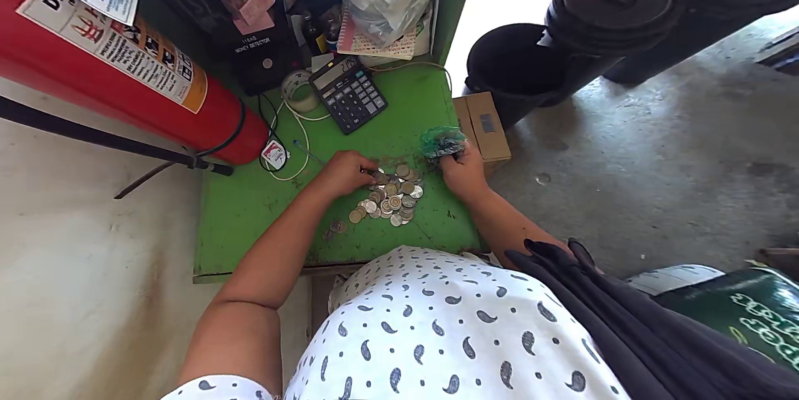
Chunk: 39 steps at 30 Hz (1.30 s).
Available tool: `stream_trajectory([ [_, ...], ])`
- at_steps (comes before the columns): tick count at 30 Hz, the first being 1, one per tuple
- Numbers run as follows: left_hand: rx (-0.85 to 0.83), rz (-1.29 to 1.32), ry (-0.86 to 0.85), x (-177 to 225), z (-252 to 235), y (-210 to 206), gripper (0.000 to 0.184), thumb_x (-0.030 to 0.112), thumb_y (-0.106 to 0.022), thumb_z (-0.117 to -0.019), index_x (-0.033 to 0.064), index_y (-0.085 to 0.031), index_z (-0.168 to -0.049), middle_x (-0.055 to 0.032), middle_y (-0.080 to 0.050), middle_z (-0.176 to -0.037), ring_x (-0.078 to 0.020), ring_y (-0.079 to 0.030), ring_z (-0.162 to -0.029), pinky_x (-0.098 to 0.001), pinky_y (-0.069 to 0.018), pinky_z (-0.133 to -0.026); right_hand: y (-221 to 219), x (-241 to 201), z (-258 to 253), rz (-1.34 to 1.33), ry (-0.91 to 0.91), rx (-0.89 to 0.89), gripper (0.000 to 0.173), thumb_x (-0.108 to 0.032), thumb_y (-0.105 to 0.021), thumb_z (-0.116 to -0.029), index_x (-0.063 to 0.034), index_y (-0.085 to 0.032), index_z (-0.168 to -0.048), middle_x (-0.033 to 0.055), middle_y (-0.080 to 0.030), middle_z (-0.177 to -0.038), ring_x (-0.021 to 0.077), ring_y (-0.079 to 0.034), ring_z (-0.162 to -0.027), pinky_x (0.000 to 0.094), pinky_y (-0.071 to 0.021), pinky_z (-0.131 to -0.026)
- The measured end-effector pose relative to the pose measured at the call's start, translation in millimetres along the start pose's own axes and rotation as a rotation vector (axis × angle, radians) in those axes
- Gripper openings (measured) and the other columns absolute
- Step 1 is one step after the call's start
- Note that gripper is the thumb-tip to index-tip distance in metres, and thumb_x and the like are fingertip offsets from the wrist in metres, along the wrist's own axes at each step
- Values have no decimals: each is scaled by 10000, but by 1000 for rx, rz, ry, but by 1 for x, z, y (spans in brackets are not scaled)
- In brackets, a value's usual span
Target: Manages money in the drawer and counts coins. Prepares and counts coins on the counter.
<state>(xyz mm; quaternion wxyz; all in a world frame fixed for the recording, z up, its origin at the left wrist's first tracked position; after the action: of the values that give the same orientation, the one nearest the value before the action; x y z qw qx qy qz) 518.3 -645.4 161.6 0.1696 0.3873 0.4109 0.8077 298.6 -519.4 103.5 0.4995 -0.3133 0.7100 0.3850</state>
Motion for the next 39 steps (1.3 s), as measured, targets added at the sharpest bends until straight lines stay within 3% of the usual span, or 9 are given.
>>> stream_trajectory([
  [8, 217, -100, -278, -13, -1, -6, 218, 113, -601, -981, 11, -776, -1060, -152, -744, -977, -264, -730, -932, -442, -591, -870, 1, 0, 0, -10, -21, 14, 297, -18, -532, -934, 14, -673, -1194, 150, -667, -1214, 134, -653, -1106, 326, -547, -957],
  [13, 246, 1039, 129, -36, 10, -13, 251, 132, -400, -1072, 41, -633, -1095, -43, -708, -886, -38, -582, -590, -171, -464, -502, 2, 2, 1, -33, -21, 28, 296, -35, -530, -937, 0, -668, -1197, 133, -670, -1196, 124, -659, -1071, 325, -557, -930],
  [17, 142, 1556, -65, -50, 22, -26, 274, 314, -467, -983, 182, -693, -902, -38, -738, -966, -92, -695, -755, -200, -563, -603, 1, 3, 1, -27, -16, 30, 294, -38, -533, -940, 0, -670, -1198, 132, -670, -1197, 127, -657, -1081, 325, -552, -944],
  [24, 226, 1122, 175, -37, 30, -20, 53, 48, -673, -954, 70, -674, -1002, -6, -646, -810, -42, -556, -622, -175, -447, -524, 1, 2, 1, -51, -16, 12, 295, -14, -538, -937, 14, -664, -1203, 138, -664, -1215, 121, -651, -1106, 314, -548, -965],
  [26, 161, 759, 185, -29, 29, -16, 283, 81, -772, -903, 63, -712, -1179, -19, -609, -815, -74, -504, -612, -223, -424, -533, 1, 3, 0, -53, -22, 16, 300, -10, -550, -937, 20, -661, -1214, 150, -666, -1222, 143, -655, -1111, 347, -555, -968],
  [29, 30, 229, 125, -14, 23, -11, 425, 133, -783, -911, 129, -691, -1325, -86, -663, -905, -191, -600, -775, -395, -528, -749, 1, 2, -1, -46, -24, 12, 296, -7, -547, -940, 24, -661, -1212, 157, -663, -1232, 147, -648, -1134, 348, -546, -985],
  [32, -7, -27, 76, -3, 21, -9, 335, 132, -741, -916, 115, -721, -1251, -120, -714, -1023, -256, -678, -926, -483, -562, -863, -1, 2, 2, -39, -33, 15, 292, -11, -548, -941, 14, -666, -1207, 144, -670, -1214, 141, -651, -1128, 341, -548, -981],
  [36, -37, -74, 46, 0, 12, -4, 286, 172, -759, -896, 83, -724, -1165, -114, -710, -959, -267, -683, -891, -504, -569, -839, 0, -1, -2, 6, -22, 10, 280, -23, -549, -943, 11, -680, -1188, 150, -677, -1215, 155, -655, -1128, 357, -548, -982],
  [39, 24, 275, 13, -11, 17, -10, 313, 156, -803, -880, 56, -702, -1159, -69, -631, -821, -177, -590, -729, -376, -522, -698, 1, 3, 4, -51, -65, 23, 292, -23, -546, -935, 6, -659, -1204, 132, -681, -1181, 140, -669, -1068, 357, -565, -931],
])
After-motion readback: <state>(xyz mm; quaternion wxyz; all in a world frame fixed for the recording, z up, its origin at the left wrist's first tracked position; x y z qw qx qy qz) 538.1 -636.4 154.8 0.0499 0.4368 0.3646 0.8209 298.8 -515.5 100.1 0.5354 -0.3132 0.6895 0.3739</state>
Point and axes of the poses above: each hand's wrist, its own z-axis away from the middle knuckle, its own y-axis out of the back of the hand, x = y × z, the point moved 3 cm from there along -z, towards the middle knuckle
